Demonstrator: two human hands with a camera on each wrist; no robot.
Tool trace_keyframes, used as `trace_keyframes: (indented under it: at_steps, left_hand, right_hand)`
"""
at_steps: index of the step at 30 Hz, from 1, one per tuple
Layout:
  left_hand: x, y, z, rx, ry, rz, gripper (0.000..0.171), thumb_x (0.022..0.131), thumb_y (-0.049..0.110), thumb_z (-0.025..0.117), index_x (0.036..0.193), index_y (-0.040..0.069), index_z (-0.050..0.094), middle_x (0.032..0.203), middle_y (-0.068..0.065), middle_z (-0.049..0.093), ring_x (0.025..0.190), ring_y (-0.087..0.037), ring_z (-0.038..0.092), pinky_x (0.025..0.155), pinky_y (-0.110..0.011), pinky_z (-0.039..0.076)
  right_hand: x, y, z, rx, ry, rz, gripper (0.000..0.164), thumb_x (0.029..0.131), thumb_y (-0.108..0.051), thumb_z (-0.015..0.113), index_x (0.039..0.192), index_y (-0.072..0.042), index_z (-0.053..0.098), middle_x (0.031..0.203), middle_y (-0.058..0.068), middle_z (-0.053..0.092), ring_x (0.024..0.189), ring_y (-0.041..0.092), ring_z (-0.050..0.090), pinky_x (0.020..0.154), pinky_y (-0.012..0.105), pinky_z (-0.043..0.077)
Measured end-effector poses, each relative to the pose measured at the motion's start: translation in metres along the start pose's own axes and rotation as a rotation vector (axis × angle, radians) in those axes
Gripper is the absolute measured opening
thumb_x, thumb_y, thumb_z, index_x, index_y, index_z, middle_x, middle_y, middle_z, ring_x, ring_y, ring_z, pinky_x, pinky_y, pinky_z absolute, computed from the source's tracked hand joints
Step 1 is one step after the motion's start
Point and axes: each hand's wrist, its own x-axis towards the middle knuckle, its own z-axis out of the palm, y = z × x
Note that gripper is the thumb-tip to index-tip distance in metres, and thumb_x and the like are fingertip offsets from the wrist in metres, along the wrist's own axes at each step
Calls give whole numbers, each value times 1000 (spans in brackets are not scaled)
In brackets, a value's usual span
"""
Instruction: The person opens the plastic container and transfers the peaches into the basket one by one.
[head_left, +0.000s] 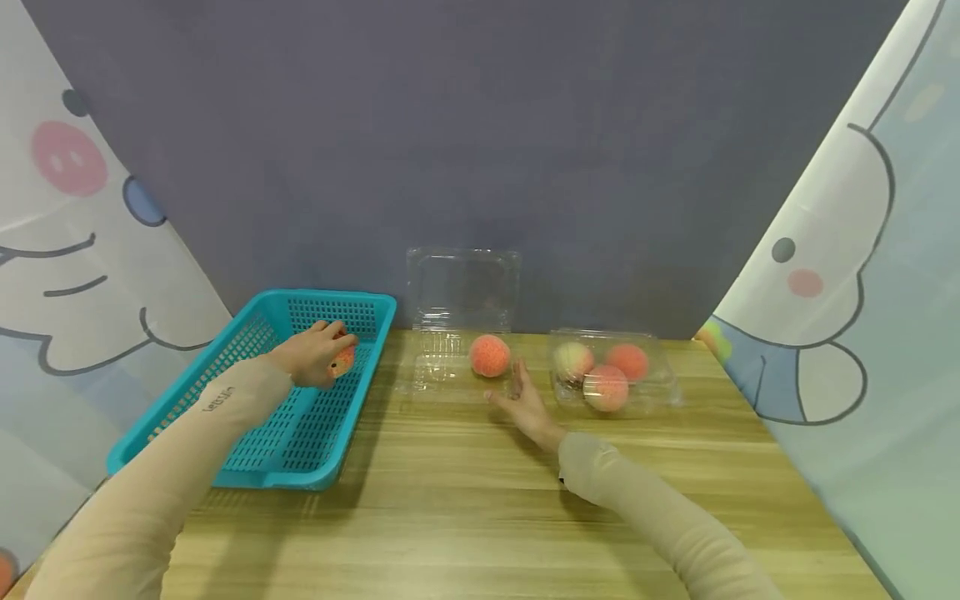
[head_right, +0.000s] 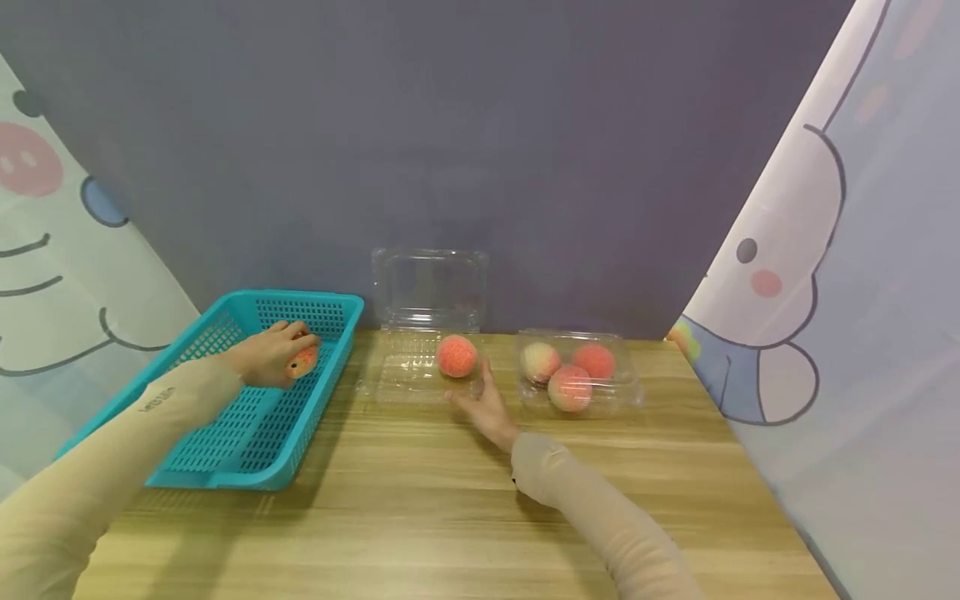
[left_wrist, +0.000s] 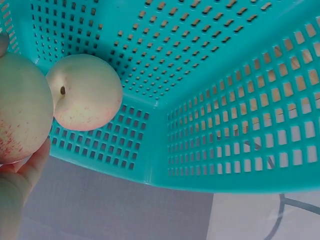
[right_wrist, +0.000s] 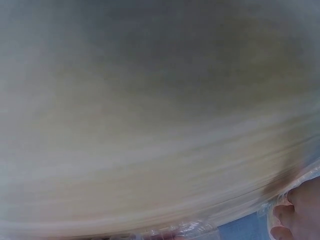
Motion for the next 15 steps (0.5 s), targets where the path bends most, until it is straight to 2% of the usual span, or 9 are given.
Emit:
trace_keyframes:
  at_steps: [2, 5, 8, 12, 15]
  left_hand:
    - [2, 1, 4, 19, 0, 10, 65, 66, 15, 76, 125, 6, 50, 115, -15, 44, 96, -32, 45, 65, -38, 45]
    - [4, 1, 9, 100, -2, 37, 58, 68, 16, 74, 121, 6, 52, 108, -14, 47, 89, -30, 47, 67, -38, 44]
    - [4, 1, 14, 148, -23, 46, 54, 68, 14, 72, 119, 6, 53, 108, -16, 48, 90, -33, 49, 69, -40, 46]
    - [8, 2, 17, 129, -66, 30, 56, 68, 12, 72, 119, 5, 52, 116, -21, 46, 100, -40, 49, 64, -39, 47]
    - [12, 4, 18, 128, -71, 28, 52, 68, 11, 72, 116, 7, 52, 113, -20, 46, 96, -38, 48, 61, -37, 44]
  right_hand:
    - [0, 0, 1, 5, 4, 4, 97, 84, -23, 66, 147, -7, -6, 154, 12, 3, 139, 35, 15, 110, 47, 22]
    - [0, 0, 2, 12, 1, 0, 97, 84, -23, 66, 147, -7, -6, 154, 12, 4, 138, 36, 17, 110, 48, 24]
    - [1, 1, 3, 18, -1, -1, 97, 84, -22, 66, 147, -7, -5, 154, 12, 5, 138, 36, 18, 109, 48, 25]
    - [-1, -2, 2, 24, -4, 8, 96, 84, -19, 66, 147, -6, -5, 154, 13, 5, 138, 36, 18, 110, 48, 24]
    - [-7, -13, 0, 42, -10, 3, 95, 84, -16, 65, 146, -3, -5, 153, 17, 3, 138, 39, 15, 110, 50, 22]
